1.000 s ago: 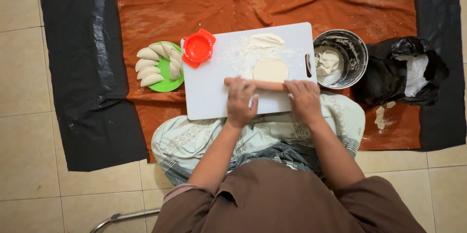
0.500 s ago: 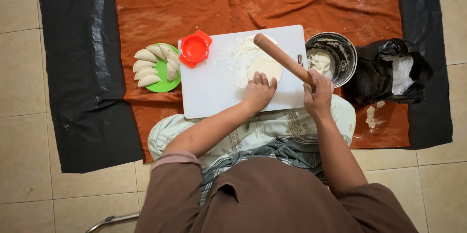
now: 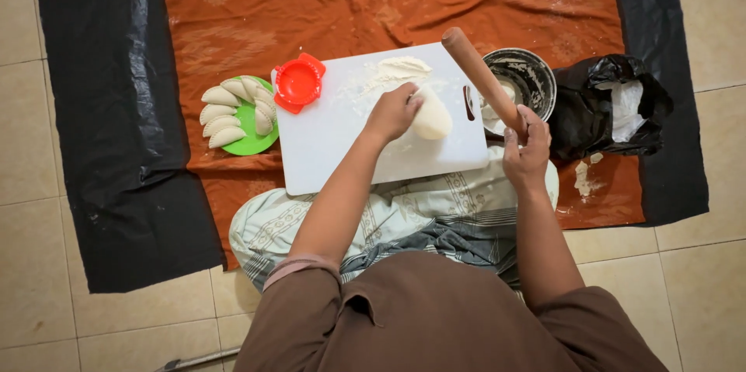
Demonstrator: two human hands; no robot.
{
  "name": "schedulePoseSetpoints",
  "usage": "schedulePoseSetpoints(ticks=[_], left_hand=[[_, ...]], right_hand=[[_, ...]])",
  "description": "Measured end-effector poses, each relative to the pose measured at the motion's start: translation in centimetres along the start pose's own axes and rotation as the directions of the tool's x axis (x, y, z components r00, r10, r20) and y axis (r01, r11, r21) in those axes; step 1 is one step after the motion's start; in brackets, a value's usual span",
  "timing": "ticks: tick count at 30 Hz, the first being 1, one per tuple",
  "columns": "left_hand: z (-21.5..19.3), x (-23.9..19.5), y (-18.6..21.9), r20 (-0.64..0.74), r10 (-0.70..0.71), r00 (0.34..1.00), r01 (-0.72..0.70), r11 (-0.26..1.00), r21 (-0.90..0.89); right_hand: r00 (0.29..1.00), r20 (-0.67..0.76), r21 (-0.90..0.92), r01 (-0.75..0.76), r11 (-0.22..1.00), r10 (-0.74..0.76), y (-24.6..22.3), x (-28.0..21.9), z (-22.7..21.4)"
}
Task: Preparing a filled dumpling by rolling dough and using a plastic mold.
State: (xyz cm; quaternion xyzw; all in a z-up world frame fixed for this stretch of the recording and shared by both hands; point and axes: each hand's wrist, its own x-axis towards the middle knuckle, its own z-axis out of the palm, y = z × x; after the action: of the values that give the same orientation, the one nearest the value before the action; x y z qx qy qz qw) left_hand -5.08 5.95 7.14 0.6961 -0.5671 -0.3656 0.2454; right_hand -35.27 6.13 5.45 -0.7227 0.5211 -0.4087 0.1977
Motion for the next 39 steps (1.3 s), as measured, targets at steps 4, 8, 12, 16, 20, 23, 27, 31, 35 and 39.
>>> schedulePoseSetpoints(ticks=[4,8,12,16,20,23,27,31,35,39], left_hand=[[1.4,-1.9,-4.2,-0.171,-0.159,0.972,0.181,0.975,0.125],[0.3,-5.9,-3.2,-0.677,0.083,0.731,0.000,0.993,0.122],[2.0,-5.0,-5.2,-0.605,0.567,0.559,-0.165,0.791,0.589],[2.5,-3.4,-6.0,-0.284,0.125,0.951,0.024,0.883,0.470],[1.4,1.8,-7.7,-0.477,0.260,0.839,0.000,0.878,0.479],[-0.8,5.2,-7.4,-0.523,0.315,0.792,-0.049,0.887,0.460],[-1.9,6.9,-7.3,-0.446,0.406,0.798,-0.180,0.866,0.467],[0.1,5.3,-9.2,-0.443,0.431,0.786,-0.165,0.837,0.522],[1.6,-1.1,-9.4,-0.343,0.384,0.857,-0.156,0.828,0.539],[3.3,-7.4,-10.2,-0.283,0.261,0.923,-0.100,0.872,0.479]], right_hand=[[0.993,0.112,0.022,-0.032,0.999,0.029,-0.5,0.1,-0.1],[0.930,0.290,-0.158,0.277,0.948,-0.224,2.2,-0.2,2.4],[0.818,0.495,-0.312,0.481,0.819,-0.292,2.6,-0.2,5.7],[0.782,0.608,-0.389,0.443,0.807,-0.137,3.2,3.0,9.0],[0.838,0.495,-0.366,0.442,0.819,-0.231,-0.3,9.6,11.3],[0.882,0.397,-0.333,0.395,0.856,-0.253,-1.3,13.0,13.2],[0.933,0.304,-0.351,0.296,0.889,-0.190,-1.7,13.0,13.7],[0.938,0.216,-0.443,0.340,0.829,-0.270,-0.2,7.4,12.5],[0.928,0.255,-0.460,0.364,0.810,-0.272,-1.7,0.0,10.2],[0.892,0.382,-0.407,0.396,0.823,-0.241,-2.3,-4.2,7.8]])
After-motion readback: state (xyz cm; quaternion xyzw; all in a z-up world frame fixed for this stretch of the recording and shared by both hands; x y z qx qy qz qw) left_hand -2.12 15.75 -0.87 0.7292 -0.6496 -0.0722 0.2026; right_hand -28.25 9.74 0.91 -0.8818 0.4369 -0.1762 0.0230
